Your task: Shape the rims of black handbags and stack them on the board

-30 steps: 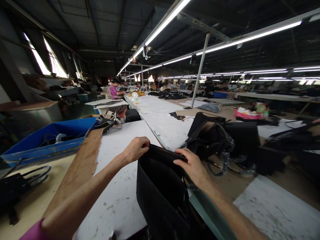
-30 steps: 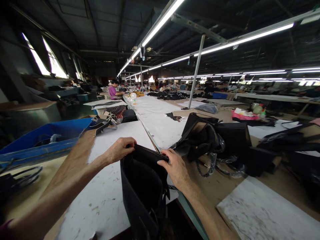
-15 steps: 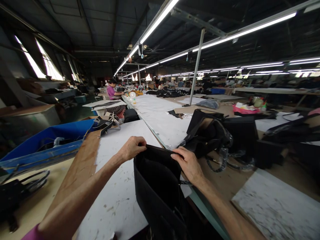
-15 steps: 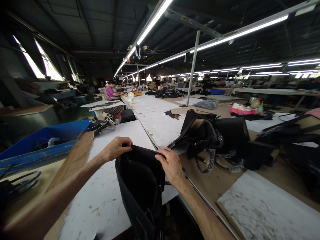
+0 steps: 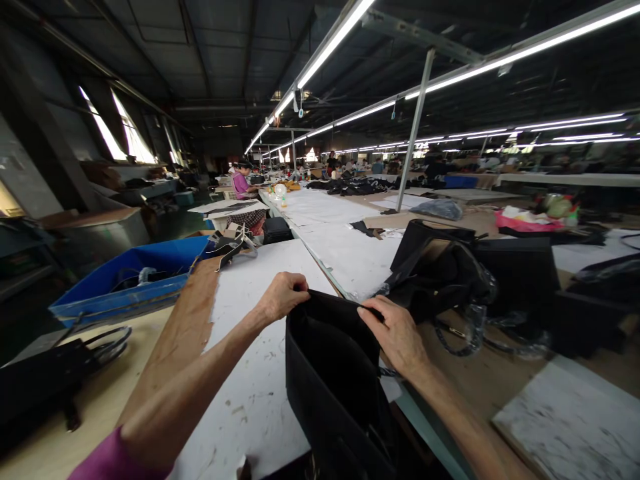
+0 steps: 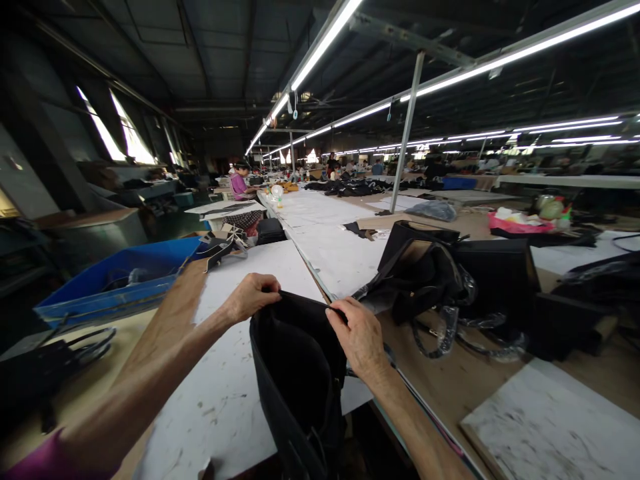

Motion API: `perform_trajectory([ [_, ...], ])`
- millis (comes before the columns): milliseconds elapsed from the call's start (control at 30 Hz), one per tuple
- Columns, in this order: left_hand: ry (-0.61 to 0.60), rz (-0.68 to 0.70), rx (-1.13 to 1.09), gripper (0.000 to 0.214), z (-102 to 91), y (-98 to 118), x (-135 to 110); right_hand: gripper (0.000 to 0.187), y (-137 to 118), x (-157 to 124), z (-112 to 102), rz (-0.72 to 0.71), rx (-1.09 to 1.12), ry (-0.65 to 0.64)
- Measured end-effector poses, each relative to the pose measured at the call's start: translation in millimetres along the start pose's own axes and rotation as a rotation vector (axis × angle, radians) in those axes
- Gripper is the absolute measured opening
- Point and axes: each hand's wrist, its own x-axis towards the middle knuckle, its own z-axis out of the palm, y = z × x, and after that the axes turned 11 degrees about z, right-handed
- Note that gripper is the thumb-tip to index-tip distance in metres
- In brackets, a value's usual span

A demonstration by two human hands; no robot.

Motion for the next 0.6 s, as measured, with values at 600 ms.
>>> perform_trajectory([
  [600,0.042,-0.032,0.022,0.01,-2.9,3.8,-4.1,0.022,-44.9,26.3,18.1,-0.037,-0.463,-0.108],
])
